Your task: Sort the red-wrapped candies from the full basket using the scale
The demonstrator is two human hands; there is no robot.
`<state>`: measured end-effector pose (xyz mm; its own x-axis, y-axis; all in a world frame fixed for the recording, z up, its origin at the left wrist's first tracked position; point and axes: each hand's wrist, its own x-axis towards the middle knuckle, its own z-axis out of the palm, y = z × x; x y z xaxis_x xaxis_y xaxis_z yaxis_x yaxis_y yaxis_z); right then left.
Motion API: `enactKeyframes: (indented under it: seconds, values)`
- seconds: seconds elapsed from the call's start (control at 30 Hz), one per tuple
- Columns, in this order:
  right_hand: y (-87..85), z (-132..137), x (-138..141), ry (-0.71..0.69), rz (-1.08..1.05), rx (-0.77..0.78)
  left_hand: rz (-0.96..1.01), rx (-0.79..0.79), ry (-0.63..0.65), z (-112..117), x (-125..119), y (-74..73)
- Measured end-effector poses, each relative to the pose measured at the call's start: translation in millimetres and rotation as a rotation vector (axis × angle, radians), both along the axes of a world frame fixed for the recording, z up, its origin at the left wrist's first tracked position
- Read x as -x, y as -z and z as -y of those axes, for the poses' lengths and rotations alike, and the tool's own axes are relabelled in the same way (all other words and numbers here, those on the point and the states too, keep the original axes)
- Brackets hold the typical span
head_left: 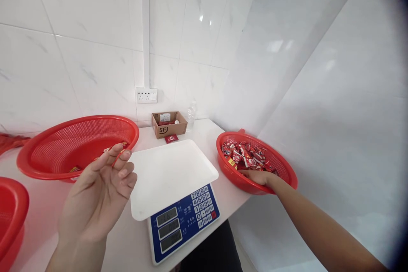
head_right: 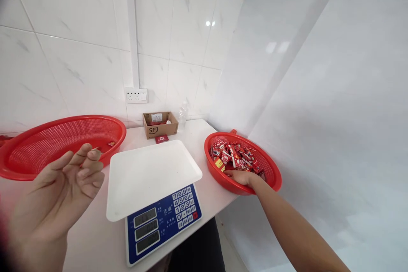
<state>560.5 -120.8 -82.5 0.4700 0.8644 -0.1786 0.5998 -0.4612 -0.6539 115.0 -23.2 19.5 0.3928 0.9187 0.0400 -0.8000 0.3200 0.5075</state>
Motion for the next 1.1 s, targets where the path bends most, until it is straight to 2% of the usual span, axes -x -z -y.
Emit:
enactKeyframes:
  seconds: [0.13,0.23,0.5,0.7,0.93,1.1]
  values:
    - [-2.2,-2.5,7.6,-0.012,-0.148,0.129,0.002,0.006,-0.009,-12.9,3.8,8.2]
    - [-6.4,-0.3,11.9,0.001,-0.211,0.159,0.005,0.015,-0.024,-16.4,5.6,8.6]
    - [-10.2,1.7,17.7,0.066,-0.331,0.157,0.004,0.018,-0.029,-15.1,5.8,6.5]
    - [-18.8,4.1,28.1,-0.032,-0.419,0.114,-0.003,0.038,-0.055,-13.5,3.9,5.6]
    - [-12.4,-2.0,30.2,-0.045,-0.235,0.08,-0.013,-0.006,-0.026,-11.9,2.7,9.0]
    - [-6.6,-10.6,23.2,0.012,-0.009,-0.032,-0.01,-0.013,0.003,-12.2,2.4,10.1]
